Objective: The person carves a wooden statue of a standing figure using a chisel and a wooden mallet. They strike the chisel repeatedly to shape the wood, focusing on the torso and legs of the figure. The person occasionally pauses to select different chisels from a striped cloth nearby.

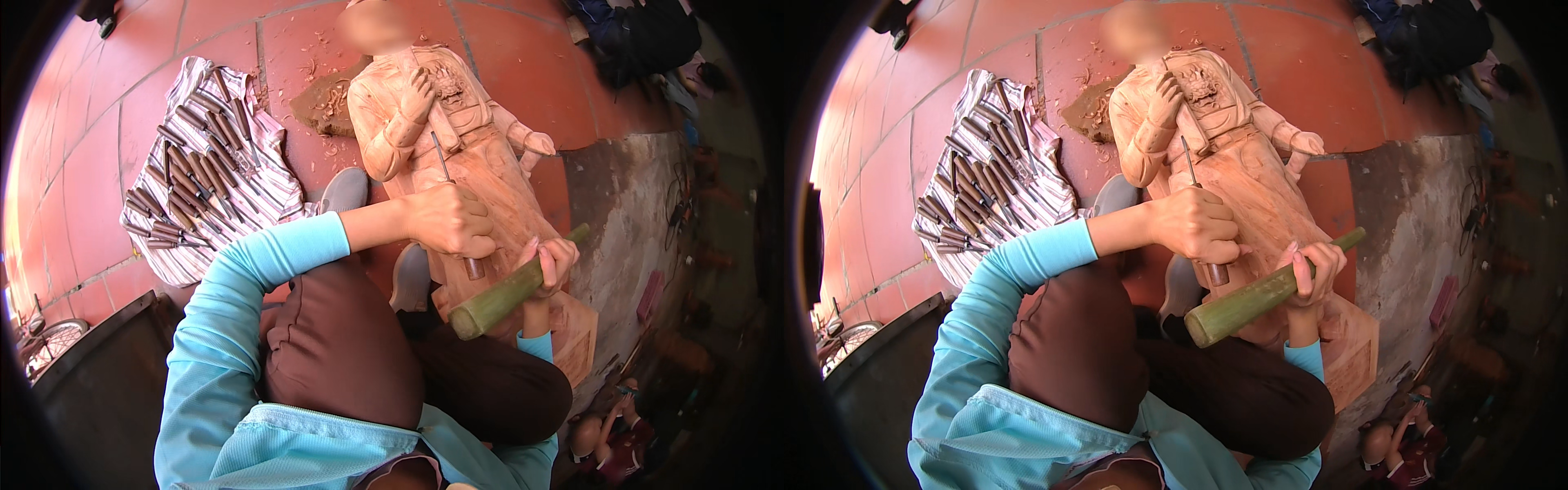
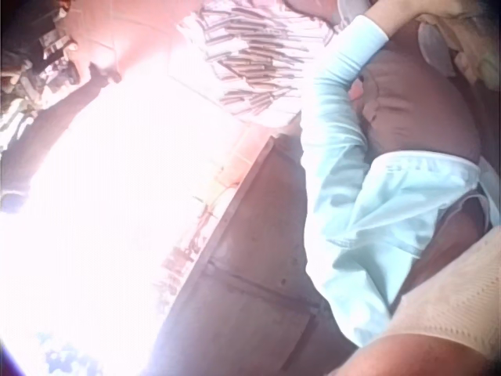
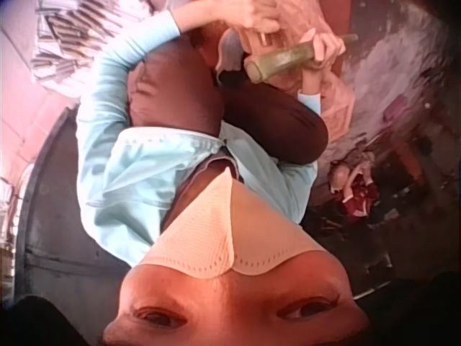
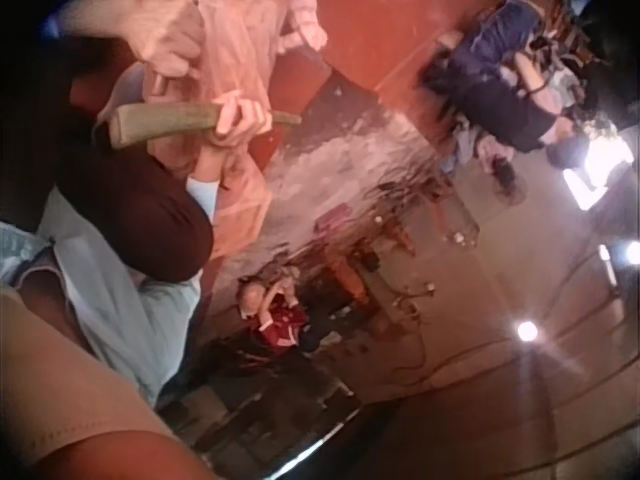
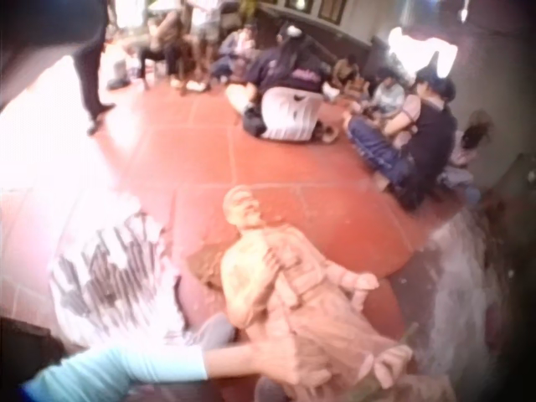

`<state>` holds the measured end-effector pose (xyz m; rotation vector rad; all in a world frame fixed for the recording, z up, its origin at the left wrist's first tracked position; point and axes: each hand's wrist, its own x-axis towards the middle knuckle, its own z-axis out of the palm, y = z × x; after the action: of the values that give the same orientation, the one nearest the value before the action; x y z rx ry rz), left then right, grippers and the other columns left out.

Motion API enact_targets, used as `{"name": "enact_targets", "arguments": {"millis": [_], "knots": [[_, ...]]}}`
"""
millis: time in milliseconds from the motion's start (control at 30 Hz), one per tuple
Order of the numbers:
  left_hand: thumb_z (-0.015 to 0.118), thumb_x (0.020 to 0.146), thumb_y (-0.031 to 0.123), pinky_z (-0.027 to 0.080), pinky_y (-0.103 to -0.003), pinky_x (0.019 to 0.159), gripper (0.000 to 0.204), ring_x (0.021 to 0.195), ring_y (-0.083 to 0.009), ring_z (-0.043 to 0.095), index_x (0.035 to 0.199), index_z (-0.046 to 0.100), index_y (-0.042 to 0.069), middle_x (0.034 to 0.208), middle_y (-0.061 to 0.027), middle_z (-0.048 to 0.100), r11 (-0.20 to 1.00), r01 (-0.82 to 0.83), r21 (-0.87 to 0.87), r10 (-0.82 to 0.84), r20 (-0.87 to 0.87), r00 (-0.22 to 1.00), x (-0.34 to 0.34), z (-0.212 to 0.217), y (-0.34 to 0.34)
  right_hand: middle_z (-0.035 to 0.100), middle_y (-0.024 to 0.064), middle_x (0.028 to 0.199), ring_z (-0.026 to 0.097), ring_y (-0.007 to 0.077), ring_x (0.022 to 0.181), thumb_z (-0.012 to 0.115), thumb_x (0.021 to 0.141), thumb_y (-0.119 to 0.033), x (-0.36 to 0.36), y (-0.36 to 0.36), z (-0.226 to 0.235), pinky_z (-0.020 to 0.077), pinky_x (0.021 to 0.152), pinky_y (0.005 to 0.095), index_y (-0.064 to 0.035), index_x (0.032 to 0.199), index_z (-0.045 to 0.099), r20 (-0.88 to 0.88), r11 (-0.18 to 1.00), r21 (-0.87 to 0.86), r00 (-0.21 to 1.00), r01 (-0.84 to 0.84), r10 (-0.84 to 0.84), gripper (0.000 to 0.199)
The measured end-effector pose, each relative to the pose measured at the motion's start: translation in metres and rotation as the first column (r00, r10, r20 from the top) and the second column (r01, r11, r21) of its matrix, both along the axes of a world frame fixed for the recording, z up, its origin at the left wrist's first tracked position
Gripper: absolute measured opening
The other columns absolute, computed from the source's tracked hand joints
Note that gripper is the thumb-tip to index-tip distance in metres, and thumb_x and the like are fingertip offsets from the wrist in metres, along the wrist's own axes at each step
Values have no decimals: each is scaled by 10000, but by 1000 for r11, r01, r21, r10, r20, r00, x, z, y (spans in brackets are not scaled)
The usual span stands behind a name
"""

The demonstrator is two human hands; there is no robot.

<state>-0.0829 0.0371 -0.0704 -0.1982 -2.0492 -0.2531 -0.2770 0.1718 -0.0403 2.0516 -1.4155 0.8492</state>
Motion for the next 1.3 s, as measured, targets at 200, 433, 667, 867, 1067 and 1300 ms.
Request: {"name": "enact_targets", "arguments": {"millis": [200, 433, 667, 867, 1067, 1300], "knots": [[622, 666, 244, 426, -306, 408, 171, 548, -145, 553, 716, 494, 142, 628, 12, 446, 998, 27, 51, -31, 79, 996, 5, 0, -10, 519, 63, 889, 564, 242, 763, 685, 745, 93, -1, 0, -1, 459, 727, 442, -149, 1089, 427, 0, 1000, 2, 1000, -2, 2, 494], [619, 670, 227, 415, -301, 404, 147, 523, -134, 542, 702, 502, 143, 608, 16, 426, 998, 50, 49, -50, 5, 999, 5, 2, -18, 524, 70, 890, 563, 249, 753, 682, 748, 94, 1, 0, 1, 458, 723, 444, -146, 1099, 430, 15, 1000, 6, 1000, -3, 3, 495], [712, 779, 138, 357, -271, 374, 342, 442, -110, 457, 597, 423, 124, 540, 23, 372, 998, -53, 15, 54, -78, 995, -5, 4, -22, 526, 67, 878, 566, 252, 750, 686, 738, 100, 2, -3, 2, 457, 716, 442, -149, 1099, 438, 0, 1000, -8, 1000, 2, -2, 504], [715, 781, 160, 354, -271, 381, 385, 449, -109, 452, 593, 380, 135, 541, 26, 376, 962, -269, -50, 263, -93, 960, -6, 18, 1, 532, 62, 870, 570, 251, 752, 687, 728, 104, 2, -3, 3, 455, 713, 439, -155, 1110, 442, -10, 1000, -4, 1000, -1, 1, 523], [679, 753, 184, 373, -270, 394, 273, 490, -111, 482, 639, 435, 138, 573, 25, 392, 999, -38, 11, 38, -35, 999, -4, 3, -7, 533, 70, 874, 570, 254, 753, 684, 730, 103, 2, -3, 1, 454, 712, 445, -149, 1109, 444, 3, 1000, -12, 1000, -14, 14, 515], [642, 728, 178, 409, -266, 409, 165, 529, -113, 526, 709, 483, 135, 616, 20, 434, 983, -168, -75, 165, -42, 985, 0, 0, -15, 535, 77, 865, 573, 259, 745, 671, 738, 106, 6, -3, 3, 461, 696, 454, -146, 1099, 441, -1, 1000, -5, 1000, -8, 8, 497]]}}
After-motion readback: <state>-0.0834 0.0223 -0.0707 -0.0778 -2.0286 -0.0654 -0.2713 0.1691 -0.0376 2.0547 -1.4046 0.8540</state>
